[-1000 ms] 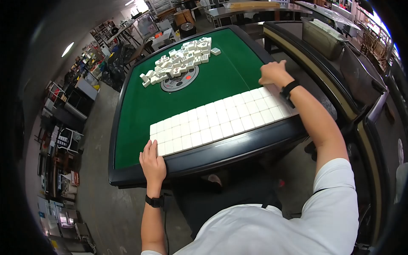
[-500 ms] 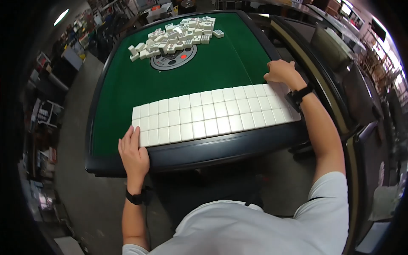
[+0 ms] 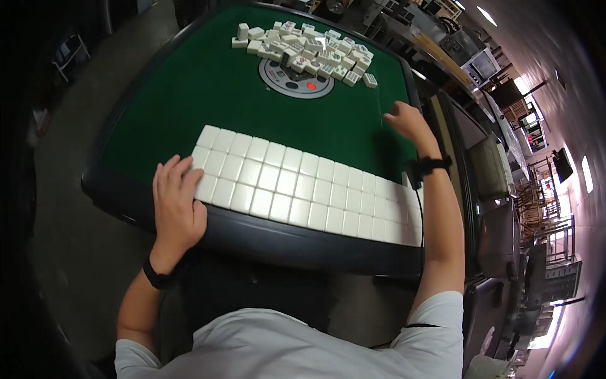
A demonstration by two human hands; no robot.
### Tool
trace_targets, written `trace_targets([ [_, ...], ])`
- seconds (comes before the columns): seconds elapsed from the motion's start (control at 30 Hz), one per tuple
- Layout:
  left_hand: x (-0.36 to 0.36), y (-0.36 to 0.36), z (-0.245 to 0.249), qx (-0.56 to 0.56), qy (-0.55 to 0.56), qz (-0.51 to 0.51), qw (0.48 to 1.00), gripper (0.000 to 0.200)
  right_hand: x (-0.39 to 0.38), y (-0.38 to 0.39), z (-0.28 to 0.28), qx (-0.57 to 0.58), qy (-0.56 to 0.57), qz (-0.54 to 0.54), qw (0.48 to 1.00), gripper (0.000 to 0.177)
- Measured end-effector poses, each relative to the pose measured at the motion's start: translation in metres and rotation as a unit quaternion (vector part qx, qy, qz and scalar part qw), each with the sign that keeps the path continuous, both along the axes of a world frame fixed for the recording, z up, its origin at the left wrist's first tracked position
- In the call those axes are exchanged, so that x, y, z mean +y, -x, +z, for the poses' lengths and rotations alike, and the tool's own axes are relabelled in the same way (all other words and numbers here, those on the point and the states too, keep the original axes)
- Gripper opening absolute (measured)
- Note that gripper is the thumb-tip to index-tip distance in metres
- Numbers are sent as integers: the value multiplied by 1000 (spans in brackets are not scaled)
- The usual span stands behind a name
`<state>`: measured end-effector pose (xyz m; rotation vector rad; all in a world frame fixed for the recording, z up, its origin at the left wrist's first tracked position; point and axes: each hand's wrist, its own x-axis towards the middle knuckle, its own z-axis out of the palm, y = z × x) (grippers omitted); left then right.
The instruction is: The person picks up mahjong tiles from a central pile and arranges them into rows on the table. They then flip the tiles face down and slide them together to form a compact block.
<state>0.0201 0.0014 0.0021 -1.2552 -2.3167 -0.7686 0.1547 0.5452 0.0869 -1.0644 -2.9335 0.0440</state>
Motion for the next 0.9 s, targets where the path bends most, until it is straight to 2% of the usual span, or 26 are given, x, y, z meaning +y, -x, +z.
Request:
trace_targets([
  [0.03,0,1,0,-10,1,-6,1000,50,4,22,-6,65,5,52,996,44],
  [0.17,-1,2,0,-17,0,-11,1000,49,5,112,-38,86,-55,110,989,49],
  [0.23,-1,2,2,-17,-8,-9,1000,49,-4,150,-49,130,-51,78,987,54],
  [0.27,-1,2,2,-28,-7,-13,999,49,-6,166,-55,142,-31,55,988,64],
  [0.3,-1,3,3,-40,-5,-18,999,49,3,181,-69,148,-32,62,986,64],
  [0.37,-2,6,3,-42,-4,-13,999,49,17,209,-93,165,-45,44,984,75],
  [0.4,-1,7,2,-43,-11,-13,999,49,10,212,-93,153,13,9,988,85],
  [0.43,-2,6,1,-47,-17,-16,999,50,10,218,-102,150,14,13,988,85],
  [0.5,-2,5,1,-46,-14,-15,999,51,3,217,-114,185,-65,9,981,83],
  [0.53,-1,5,2,-45,-15,-19,999,51,7,214,-107,139,-18,4,990,77],
  [0.57,-2,5,3,-42,-16,-23,999,51,5,212,-107,139,-17,4,990,77],
  [0.63,-1,5,3,-42,-15,-23,999,50,2,216,-107,119,-67,-2,991,67],
  [0.73,-2,7,2,-39,-18,-20,999,49,-8,210,-108,129,-73,4,989,59],
  [0.9,-2,6,0,-37,-25,-10,999,49,-10,197,-98,96,-62,61,992,62],
])
